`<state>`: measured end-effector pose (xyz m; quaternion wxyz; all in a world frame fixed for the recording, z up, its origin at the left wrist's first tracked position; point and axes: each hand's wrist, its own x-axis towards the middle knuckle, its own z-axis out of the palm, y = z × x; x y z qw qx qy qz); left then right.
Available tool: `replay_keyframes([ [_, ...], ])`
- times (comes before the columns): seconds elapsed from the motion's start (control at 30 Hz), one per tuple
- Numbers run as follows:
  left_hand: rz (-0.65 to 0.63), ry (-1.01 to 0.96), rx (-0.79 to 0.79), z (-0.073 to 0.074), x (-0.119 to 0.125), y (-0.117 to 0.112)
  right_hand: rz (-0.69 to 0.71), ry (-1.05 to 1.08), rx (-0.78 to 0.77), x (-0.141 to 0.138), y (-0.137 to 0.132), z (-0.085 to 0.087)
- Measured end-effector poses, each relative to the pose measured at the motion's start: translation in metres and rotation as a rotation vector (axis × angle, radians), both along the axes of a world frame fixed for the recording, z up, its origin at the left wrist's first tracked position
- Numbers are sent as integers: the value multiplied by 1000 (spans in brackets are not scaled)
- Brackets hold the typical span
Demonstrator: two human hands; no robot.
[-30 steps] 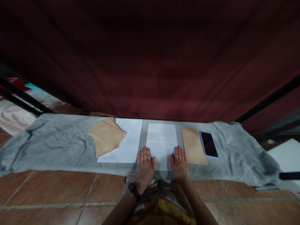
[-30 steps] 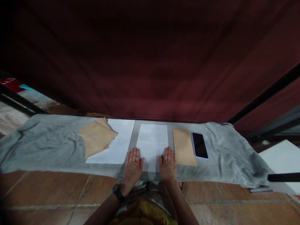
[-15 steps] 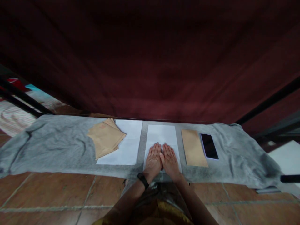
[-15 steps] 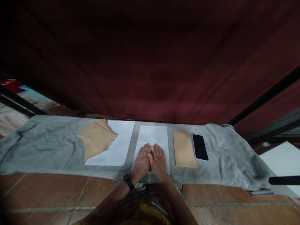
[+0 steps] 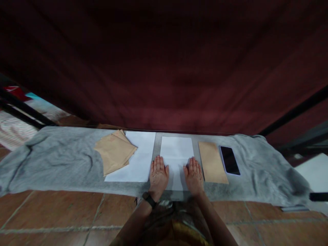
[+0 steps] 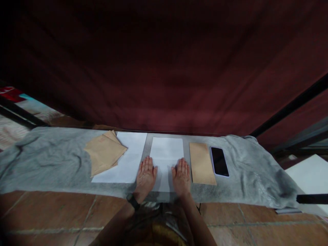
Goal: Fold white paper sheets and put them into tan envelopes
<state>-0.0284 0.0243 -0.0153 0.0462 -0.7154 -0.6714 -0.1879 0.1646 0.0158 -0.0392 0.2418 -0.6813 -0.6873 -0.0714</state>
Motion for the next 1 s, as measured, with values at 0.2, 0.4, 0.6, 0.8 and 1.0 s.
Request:
replay_keyframes([
  [0.2,-114,-15,-6,9,17,23,104,28,-22,0,21,7],
  [0.4,-312,-10,-131,15,41,74,234,5,-111,-17,76,21],
  [0.6,-323,39,-212,12,39,108,282,-29,-144,-27,112,21],
  [0.8,-265,48,-192,5,34,122,198,-84,-140,-26,126,18],
  [1.0,-174,30,-169,0,27,135,159,-108,-79,-16,140,11],
])
